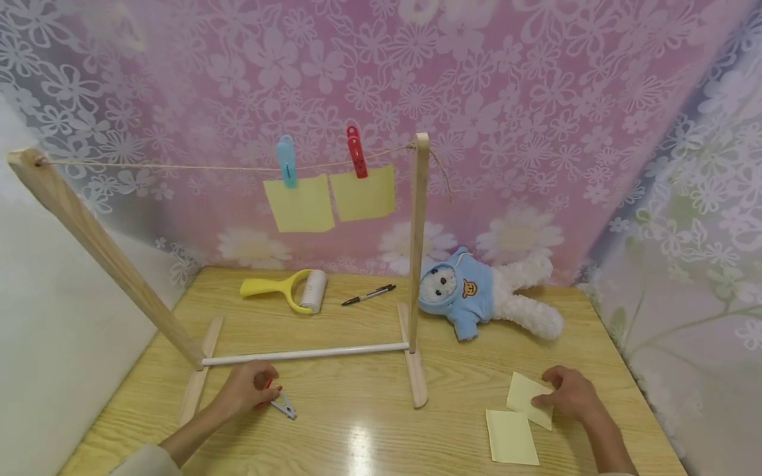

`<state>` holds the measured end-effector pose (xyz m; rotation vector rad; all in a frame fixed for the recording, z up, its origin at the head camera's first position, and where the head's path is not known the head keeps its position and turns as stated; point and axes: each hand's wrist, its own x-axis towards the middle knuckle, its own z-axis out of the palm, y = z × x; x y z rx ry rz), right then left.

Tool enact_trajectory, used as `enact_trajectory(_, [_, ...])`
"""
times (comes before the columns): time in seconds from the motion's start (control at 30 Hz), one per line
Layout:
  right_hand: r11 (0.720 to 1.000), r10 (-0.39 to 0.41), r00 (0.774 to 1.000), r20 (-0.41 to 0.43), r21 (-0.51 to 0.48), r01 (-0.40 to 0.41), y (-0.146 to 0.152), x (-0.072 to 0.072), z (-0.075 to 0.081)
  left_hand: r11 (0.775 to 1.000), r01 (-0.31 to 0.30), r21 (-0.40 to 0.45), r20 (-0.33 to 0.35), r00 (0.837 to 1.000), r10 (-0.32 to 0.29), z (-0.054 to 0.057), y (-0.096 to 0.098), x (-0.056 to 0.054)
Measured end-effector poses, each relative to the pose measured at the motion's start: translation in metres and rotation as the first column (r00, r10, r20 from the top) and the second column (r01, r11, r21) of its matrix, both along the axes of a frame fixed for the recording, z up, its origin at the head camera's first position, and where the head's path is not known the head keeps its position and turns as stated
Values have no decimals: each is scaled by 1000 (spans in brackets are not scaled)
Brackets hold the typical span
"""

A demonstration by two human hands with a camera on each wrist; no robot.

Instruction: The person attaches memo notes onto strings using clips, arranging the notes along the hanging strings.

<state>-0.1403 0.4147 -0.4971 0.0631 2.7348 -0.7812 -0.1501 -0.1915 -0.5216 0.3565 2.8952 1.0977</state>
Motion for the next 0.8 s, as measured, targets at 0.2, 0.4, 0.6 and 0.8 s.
enact_trajectory(0.2, [1000,-21,1000,1,15,21,-2,-1,-4,995,-23,-94,-9,1000,22,1,1,-1])
enact_trajectory(0.4, [1000,-26,1000,0,-11,26,-3,-1,-3,985,-63,-159,-33,998,59,1,1,-1])
enact_trajectory(0.6, [999,-22,1000,7,-25,22,-2,0,-3,987,-70,-144,-41,997,65,3,2,0])
enact_trajectory(0.8, [1000,-18,1000,-11,-9,18,-4,1,-4,989,-60,-135,-8,998,60,6,3,-2])
